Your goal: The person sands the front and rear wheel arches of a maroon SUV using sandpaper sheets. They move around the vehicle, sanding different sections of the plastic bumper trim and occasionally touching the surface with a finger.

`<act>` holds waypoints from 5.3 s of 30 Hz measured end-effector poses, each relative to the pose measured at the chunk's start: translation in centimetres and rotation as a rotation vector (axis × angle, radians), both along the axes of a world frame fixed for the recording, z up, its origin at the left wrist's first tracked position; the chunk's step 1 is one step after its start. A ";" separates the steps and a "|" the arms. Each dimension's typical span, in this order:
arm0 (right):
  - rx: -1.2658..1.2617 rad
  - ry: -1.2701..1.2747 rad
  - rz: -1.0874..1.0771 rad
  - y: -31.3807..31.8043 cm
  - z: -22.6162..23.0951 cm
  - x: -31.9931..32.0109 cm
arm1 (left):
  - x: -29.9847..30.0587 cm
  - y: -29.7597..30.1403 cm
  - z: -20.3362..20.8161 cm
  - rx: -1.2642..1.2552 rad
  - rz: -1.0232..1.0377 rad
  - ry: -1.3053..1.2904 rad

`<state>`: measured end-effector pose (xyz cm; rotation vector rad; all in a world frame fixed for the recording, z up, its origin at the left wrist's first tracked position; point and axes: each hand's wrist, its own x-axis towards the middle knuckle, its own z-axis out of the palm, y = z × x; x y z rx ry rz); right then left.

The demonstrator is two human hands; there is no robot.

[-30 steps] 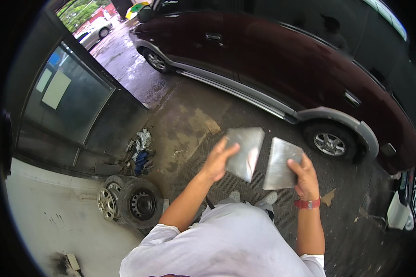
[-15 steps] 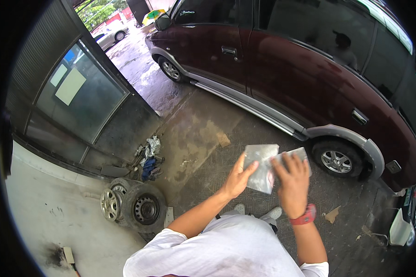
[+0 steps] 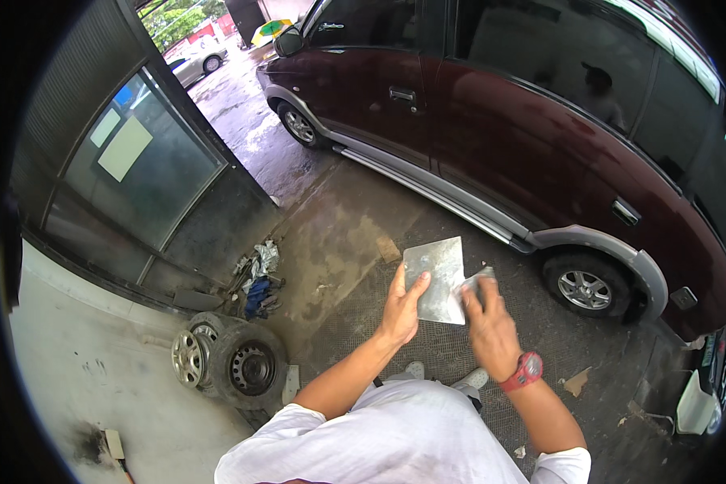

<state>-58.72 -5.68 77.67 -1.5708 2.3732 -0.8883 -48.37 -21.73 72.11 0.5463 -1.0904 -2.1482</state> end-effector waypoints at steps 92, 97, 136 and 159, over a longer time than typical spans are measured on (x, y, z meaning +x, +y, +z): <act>0.082 0.429 -0.087 1.5 2.6 -2.8 | -0.6 -0.1 -0.1 -0.256 0.058 -0.164; 0.034 0.390 0.060 2.2 0.0 -0.8 | -0.7 1.3 -0.5 -0.403 0.025 -0.218; -0.830 -1.421 -0.416 49.8 -8.5 -16.2 | -22.2 39.7 2.1 0.156 -0.908 -0.292; -0.020 -0.066 -0.529 41.7 -7.8 -26.8 | -39.2 38.8 -5.6 0.186 -0.632 -0.312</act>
